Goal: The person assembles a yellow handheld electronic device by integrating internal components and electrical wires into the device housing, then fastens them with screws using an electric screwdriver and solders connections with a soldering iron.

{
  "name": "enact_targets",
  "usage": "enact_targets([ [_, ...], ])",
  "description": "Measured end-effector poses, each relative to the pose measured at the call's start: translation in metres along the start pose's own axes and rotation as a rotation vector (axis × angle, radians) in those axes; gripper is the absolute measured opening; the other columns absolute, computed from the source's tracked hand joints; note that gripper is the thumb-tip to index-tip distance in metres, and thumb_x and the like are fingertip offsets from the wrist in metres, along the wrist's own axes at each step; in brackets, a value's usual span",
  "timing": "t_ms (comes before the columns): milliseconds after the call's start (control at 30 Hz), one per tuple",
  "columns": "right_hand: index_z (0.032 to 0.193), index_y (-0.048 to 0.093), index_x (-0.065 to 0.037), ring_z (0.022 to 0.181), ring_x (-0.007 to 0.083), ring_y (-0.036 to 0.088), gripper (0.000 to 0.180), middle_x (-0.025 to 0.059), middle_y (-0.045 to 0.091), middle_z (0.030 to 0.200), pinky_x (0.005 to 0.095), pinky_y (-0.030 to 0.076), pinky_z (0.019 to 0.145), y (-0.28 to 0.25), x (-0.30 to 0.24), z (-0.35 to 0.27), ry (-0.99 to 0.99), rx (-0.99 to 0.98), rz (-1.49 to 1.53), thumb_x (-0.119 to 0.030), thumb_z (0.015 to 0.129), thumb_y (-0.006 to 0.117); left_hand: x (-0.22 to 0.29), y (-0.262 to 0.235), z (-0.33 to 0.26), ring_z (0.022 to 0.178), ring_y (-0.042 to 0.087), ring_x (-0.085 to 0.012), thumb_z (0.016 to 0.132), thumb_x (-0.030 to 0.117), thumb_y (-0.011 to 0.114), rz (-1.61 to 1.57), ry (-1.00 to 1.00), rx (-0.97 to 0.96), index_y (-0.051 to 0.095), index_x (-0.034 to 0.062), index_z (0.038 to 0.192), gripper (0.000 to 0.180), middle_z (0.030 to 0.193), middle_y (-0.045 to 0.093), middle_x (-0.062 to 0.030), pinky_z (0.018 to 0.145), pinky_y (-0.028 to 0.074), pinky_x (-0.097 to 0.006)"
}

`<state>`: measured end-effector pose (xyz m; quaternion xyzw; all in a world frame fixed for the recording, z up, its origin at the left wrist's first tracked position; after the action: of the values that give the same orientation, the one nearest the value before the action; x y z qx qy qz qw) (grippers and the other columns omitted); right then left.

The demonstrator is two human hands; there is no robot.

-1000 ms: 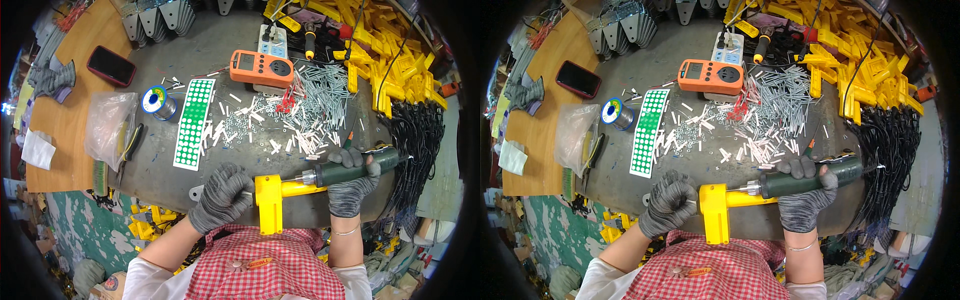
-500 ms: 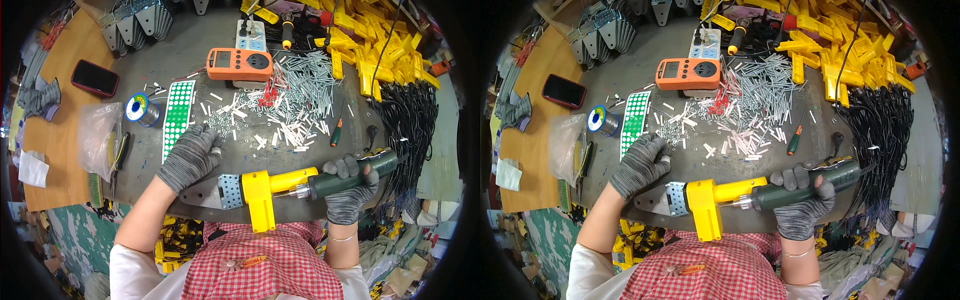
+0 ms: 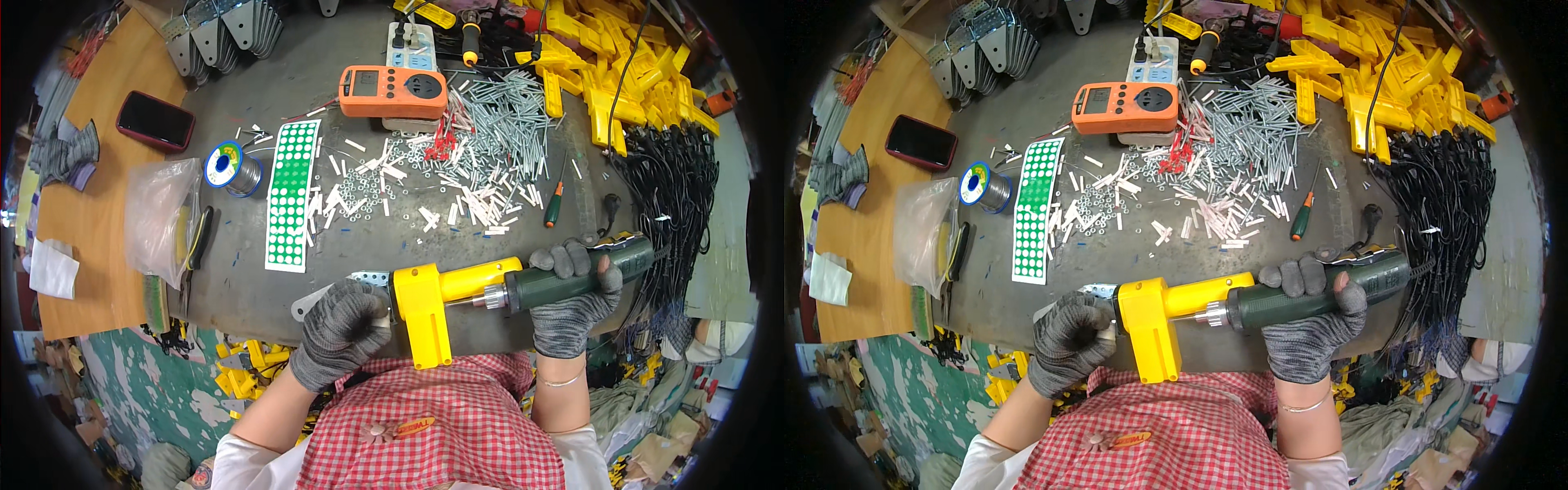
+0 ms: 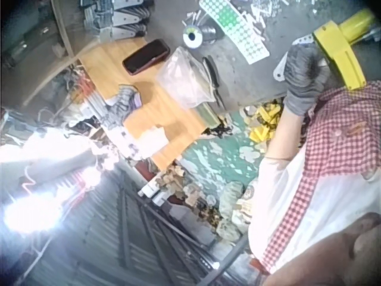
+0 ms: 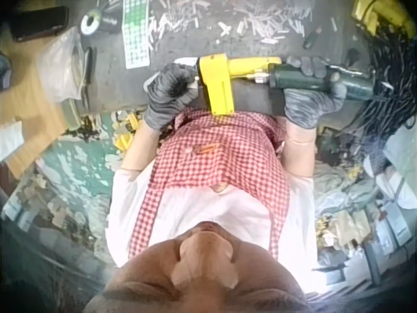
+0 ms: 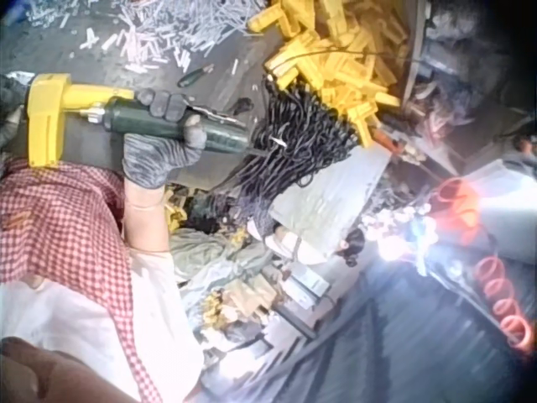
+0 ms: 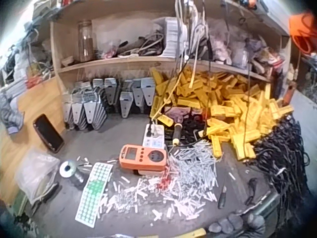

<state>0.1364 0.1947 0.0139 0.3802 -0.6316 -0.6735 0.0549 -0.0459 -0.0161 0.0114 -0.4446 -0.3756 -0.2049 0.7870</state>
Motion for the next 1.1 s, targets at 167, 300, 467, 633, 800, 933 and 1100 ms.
enact_targets([
  [167, 0.103, 0.060, -0.008, 0.072, 0.0150, 0.045, 0.027, -0.0029, 0.045, 0.072, 0.0374, 0.039, 0.081, 0.000, 0.004, -0.001, -0.004, -0.048, 0.014, -0.026, 0.083, 0.064, -0.009, 0.003, -0.007, 0.079, 0.061, -0.0302, 0.070, 0.000, 0.073, -0.114, 0.093, -0.043, 0.061, 0.0080, 0.092, 0.026, 0.086, 0.062, -0.0083, 0.072, 0.051, -0.039],
  [300, 0.103, 0.061, -0.008, 0.072, 0.0148, 0.045, 0.027, -0.0031, 0.045, 0.073, 0.0367, 0.039, 0.081, -0.002, 0.003, 0.001, 0.014, -0.059, -0.001, -0.025, 0.083, 0.064, -0.001, 0.002, -0.003, 0.079, 0.061, -0.0300, 0.069, -0.001, 0.073, -0.073, 0.146, -0.064, 0.060, 0.0078, 0.092, 0.028, 0.087, 0.062, -0.0082, 0.074, 0.050, -0.040],
  [467, 0.103, 0.059, -0.007, 0.067, 0.0121, 0.042, 0.025, -0.0045, 0.045, 0.072, 0.0341, 0.038, 0.078, 0.005, 0.006, 0.000, -0.010, -0.092, 0.015, -0.023, 0.085, 0.065, -0.003, 0.003, -0.004, 0.079, 0.061, -0.0300, 0.069, -0.001, 0.074, -0.099, 0.122, -0.074, 0.060, 0.0084, 0.092, 0.028, 0.086, 0.062, -0.0082, 0.074, 0.050, -0.040],
  [633, 0.102, 0.061, -0.008, 0.070, 0.0133, 0.041, 0.025, -0.0040, 0.042, 0.072, 0.0347, 0.037, 0.078, 0.003, 0.006, 0.001, 0.015, -0.141, 0.024, -0.025, 0.084, 0.062, -0.010, 0.005, -0.006, 0.081, 0.059, -0.0294, 0.070, 0.000, 0.073, -0.264, -0.021, -0.103, 0.059, 0.0096, 0.087, 0.024, 0.085, 0.061, -0.0074, 0.075, 0.049, -0.040],
  [800, 0.101, 0.061, -0.008, 0.068, 0.0131, 0.039, 0.024, -0.0044, 0.039, 0.071, 0.0342, 0.037, 0.077, 0.003, 0.007, 0.002, 0.013, -0.110, 0.016, -0.025, 0.084, 0.062, -0.009, 0.006, -0.004, 0.080, 0.059, -0.0299, 0.071, 0.002, 0.073, -0.190, -0.022, -0.104, 0.059, 0.0095, 0.085, 0.021, 0.084, 0.060, -0.0076, 0.074, 0.049, -0.040],
  [933, 0.098, 0.060, -0.009, 0.068, 0.0134, 0.040, 0.022, -0.0042, 0.039, 0.070, 0.0345, 0.037, 0.078, 0.003, 0.005, 0.002, 0.020, -0.075, 0.015, -0.026, 0.084, 0.062, -0.008, 0.007, -0.003, 0.077, 0.058, -0.0301, 0.072, 0.006, 0.073, -0.154, -0.011, -0.072, 0.058, 0.0097, 0.083, 0.019, 0.082, 0.060, -0.0080, 0.072, 0.048, -0.041],
  [1100, 0.082, 0.055, -0.012, 0.065, 0.0124, 0.039, 0.017, -0.0045, 0.037, 0.066, 0.0349, 0.038, 0.079, 0.005, 0.006, 0.002, 0.008, -0.015, 0.013, -0.028, 0.083, 0.061, 0.004, 0.006, 0.011, 0.071, 0.058, -0.0294, 0.069, 0.006, 0.074, -0.079, -0.021, -0.070, 0.057, 0.0115, 0.077, 0.019, 0.073, 0.058, -0.0075, 0.067, 0.047, -0.039],
])
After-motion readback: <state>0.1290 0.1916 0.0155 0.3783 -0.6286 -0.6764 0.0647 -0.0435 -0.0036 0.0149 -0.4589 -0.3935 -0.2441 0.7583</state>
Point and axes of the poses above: each hand's wrist, its own z-axis towards the middle knuckle, its own y-axis out of the palm, x = y × z, the point moved 6 cm from there along z, towards the middle knuckle
